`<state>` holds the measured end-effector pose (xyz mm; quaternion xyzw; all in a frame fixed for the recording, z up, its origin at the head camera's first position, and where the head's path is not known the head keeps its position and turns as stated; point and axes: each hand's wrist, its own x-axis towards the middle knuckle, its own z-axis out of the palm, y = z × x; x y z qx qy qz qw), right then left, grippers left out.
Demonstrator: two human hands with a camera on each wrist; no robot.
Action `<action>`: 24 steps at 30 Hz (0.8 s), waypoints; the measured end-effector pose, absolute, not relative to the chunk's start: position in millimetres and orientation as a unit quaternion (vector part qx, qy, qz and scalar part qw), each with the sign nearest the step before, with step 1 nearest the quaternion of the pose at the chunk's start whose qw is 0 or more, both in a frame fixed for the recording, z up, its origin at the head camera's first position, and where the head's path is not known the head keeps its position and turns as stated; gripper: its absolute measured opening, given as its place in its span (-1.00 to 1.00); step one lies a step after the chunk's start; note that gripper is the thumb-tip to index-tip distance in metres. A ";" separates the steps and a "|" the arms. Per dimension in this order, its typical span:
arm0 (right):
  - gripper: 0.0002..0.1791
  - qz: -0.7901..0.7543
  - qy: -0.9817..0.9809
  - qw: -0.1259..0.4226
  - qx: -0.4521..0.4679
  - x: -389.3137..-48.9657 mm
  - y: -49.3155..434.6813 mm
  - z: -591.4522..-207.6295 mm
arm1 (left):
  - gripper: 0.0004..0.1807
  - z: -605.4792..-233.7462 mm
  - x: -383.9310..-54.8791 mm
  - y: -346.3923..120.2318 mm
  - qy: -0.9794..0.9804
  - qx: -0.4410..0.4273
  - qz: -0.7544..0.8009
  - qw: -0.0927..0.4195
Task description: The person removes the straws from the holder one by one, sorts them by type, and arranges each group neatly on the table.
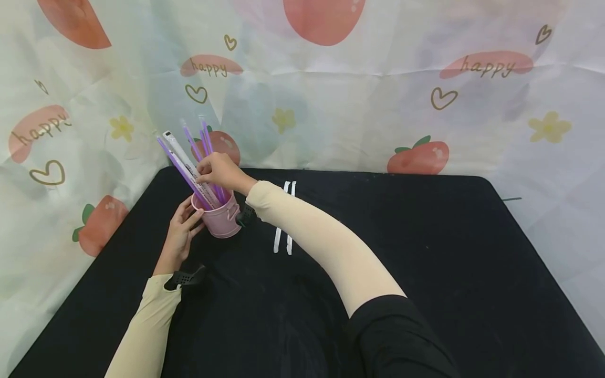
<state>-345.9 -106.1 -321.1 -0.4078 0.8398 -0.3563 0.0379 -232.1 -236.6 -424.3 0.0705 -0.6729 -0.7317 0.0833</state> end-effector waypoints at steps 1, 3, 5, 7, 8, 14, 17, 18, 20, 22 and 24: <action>-0.83 -0.367 0.837 0.036 -0.406 -346.1 -106.4 -318.8 | -0.40 -424.0 -232.2 -236.7 -0.673 0.070 -0.731 0.082; -0.84 -0.392 0.827 0.034 -0.402 -346.7 -107.0 -314.9 | -0.40 -423.9 -232.5 -236.6 -0.674 0.071 -0.731 0.081; -0.83 -0.413 0.817 0.028 -0.400 -347.0 -107.0 -311.1 | -0.39 -424.0 -232.6 -236.4 -0.674 0.070 -0.731 0.079; -0.83 -0.434 0.807 0.024 -0.399 -347.7 -107.1 -307.7 | -0.39 -424.1 -232.6 -236.4 -0.672 0.068 -0.733 0.077; -0.82 -0.443 0.803 0.022 -0.398 -347.8 -106.8 -305.9 | -0.39 -424.2 -232.5 -236.2 -0.671 0.068 -0.734 0.077; -0.81 -0.491 0.785 0.007 -0.379 -350.6 -102.2 -294.2 | -0.40 -424.6 -232.4 -235.7 -0.670 0.066 -0.735 0.079; -0.82 -0.503 0.781 -0.001 -0.369 -350.8 -98.0 -287.0 | -0.40 -425.1 -232.3 -235.5 -0.671 0.068 -0.734 0.079; -0.82 -0.506 0.782 -0.002 -0.364 -350.1 -95.9 -284.2 | -0.40 -425.0 -232.0 -235.4 -0.671 0.068 -0.734 0.079; -0.83 -0.516 0.777 -0.002 -0.360 -348.6 -91.1 -278.6 | -0.40 -424.7 -231.6 -235.2 -0.670 0.068 -0.735 0.080; -0.82 -0.521 0.775 -0.003 -0.359 -347.6 -85.3 -273.3 | -0.39 -424.7 -231.4 -235.6 -0.670 0.068 -0.735 0.081; -0.80 -0.523 0.772 -0.006 -0.361 -347.6 -78.4 -269.2 | -0.39 -424.0 -230.9 -236.2 -0.670 0.068 -0.735 0.083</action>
